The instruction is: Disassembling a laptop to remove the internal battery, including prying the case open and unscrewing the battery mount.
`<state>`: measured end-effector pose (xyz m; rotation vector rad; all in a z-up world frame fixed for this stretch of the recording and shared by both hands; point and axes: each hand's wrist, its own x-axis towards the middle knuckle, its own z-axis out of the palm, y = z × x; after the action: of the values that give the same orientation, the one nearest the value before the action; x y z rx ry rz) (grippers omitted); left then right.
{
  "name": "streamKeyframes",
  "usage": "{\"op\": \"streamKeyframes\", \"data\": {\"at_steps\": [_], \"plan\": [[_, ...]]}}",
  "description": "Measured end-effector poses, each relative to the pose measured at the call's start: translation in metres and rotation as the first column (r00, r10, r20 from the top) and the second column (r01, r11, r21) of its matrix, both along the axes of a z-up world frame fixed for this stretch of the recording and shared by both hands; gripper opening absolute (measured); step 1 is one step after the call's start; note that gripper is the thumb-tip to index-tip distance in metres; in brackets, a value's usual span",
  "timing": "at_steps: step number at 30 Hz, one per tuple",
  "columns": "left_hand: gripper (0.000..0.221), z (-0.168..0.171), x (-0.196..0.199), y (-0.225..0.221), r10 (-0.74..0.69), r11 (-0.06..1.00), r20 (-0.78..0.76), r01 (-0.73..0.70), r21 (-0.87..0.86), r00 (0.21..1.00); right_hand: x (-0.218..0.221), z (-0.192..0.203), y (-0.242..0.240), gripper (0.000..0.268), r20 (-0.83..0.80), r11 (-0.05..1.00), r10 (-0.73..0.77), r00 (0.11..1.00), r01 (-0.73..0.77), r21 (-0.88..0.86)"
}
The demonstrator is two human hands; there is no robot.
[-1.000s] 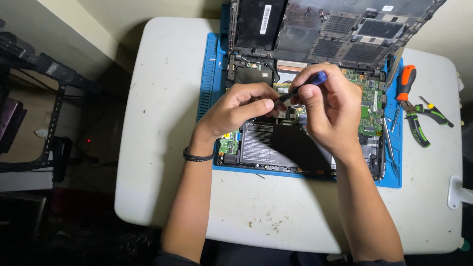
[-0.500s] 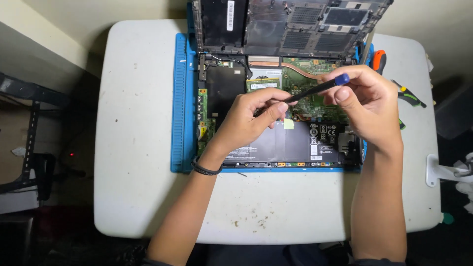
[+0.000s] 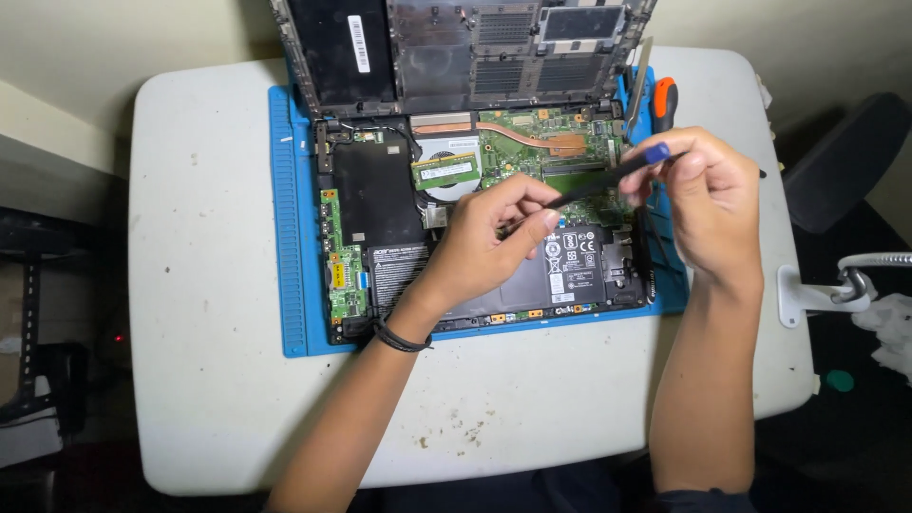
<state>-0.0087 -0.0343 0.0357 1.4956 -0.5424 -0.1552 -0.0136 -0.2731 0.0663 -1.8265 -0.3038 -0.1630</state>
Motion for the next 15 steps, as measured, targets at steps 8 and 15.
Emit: {"op": "streamKeyframes", "data": {"at_steps": [8,15], "plan": [[0.010,0.003,0.002,0.031,0.068,0.997,-0.058,-0.067,0.025,0.996,0.002,-0.008,-0.026,0.056,-0.447,0.996,-0.018,0.894,-0.023,-0.085],[0.015,-0.014,0.005,-0.003,0.056,0.992,0.047,-0.051,-0.112,0.997,0.011,-0.038,-0.010,0.040,0.025,0.991,0.123,0.992,-0.125,0.054]]}}
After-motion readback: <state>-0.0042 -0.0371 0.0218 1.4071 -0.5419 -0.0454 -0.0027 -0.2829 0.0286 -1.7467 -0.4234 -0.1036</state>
